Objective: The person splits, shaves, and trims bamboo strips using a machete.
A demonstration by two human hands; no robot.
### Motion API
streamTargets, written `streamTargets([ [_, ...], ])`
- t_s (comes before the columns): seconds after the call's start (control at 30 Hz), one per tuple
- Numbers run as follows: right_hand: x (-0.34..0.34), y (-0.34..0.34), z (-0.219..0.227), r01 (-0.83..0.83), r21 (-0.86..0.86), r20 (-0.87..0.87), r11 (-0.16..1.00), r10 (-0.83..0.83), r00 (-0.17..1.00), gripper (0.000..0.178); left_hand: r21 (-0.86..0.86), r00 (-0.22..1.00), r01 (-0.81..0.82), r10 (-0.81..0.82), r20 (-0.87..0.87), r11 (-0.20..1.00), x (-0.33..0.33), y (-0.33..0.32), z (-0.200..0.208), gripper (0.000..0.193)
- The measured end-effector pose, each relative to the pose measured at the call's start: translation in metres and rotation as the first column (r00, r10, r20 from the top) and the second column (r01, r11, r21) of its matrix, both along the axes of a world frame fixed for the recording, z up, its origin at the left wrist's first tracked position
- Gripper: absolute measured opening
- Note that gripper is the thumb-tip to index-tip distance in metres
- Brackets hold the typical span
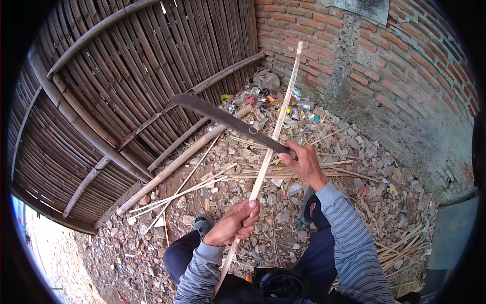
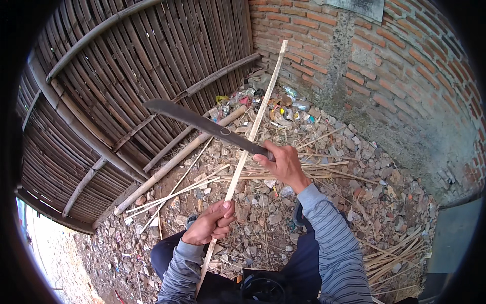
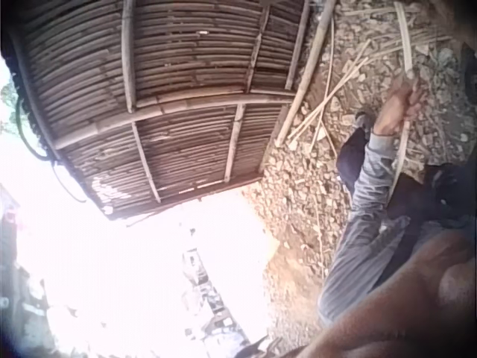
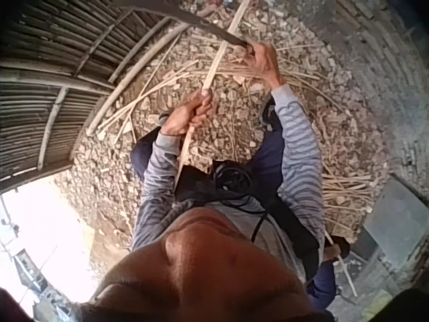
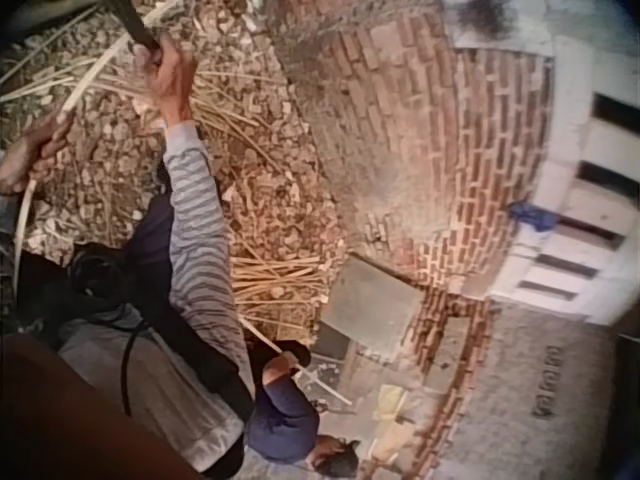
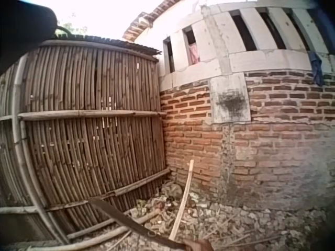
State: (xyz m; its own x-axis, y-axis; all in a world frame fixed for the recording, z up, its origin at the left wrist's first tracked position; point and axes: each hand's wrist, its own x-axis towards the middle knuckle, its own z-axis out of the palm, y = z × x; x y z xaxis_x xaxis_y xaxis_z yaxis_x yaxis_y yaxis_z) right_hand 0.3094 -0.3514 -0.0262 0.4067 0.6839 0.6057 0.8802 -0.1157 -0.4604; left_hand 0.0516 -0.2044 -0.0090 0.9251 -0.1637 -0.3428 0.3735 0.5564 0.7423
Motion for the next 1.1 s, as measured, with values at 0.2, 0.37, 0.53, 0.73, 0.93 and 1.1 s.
streamTargets([
  [0.2,0.009,-0.003,-0.001,0.133,0.039,-0.051,0.99,-0.131,0.99,0.057,0.037,1.0,0.006,-0.005,-0.028,0.999,0.0,0.0,-0.003,0.036],
  [0.37,-0.01,0.0,-0.003,-0.039,0.003,0.136,0.999,0.038,0.99,0.063,0.011,0.999,0.017,-0.016,-0.03,1.0,0.001,0.003,-0.004,0.036],
  [0.53,0.023,-0.008,0.002,0.089,0.037,-0.057,0.995,-0.087,0.995,0.062,-0.043,0.998,0.058,-0.059,-0.028,0.997,-0.012,0.004,-0.002,0.034],
  [0.73,0.031,-0.017,-0.007,0.217,0.042,-0.11,0.975,-0.211,0.971,0.051,-0.023,0.996,0.061,-0.063,-0.067,0.998,-0.015,0.0,-0.015,0.035],
  [0.93,0.019,-0.012,-0.007,0.061,0.041,0.081,0.997,-0.064,0.995,0.062,-0.072,0.996,0.065,-0.069,-0.056,0.995,-0.016,0.003,-0.014,0.035],
  [1.1,0.057,-0.022,-0.005,0.281,0.034,-0.085,0.959,-0.278,0.957,0.054,-0.061,0.994,0.083,-0.087,-0.064,0.995,-0.029,0.003,-0.015,0.035],
])
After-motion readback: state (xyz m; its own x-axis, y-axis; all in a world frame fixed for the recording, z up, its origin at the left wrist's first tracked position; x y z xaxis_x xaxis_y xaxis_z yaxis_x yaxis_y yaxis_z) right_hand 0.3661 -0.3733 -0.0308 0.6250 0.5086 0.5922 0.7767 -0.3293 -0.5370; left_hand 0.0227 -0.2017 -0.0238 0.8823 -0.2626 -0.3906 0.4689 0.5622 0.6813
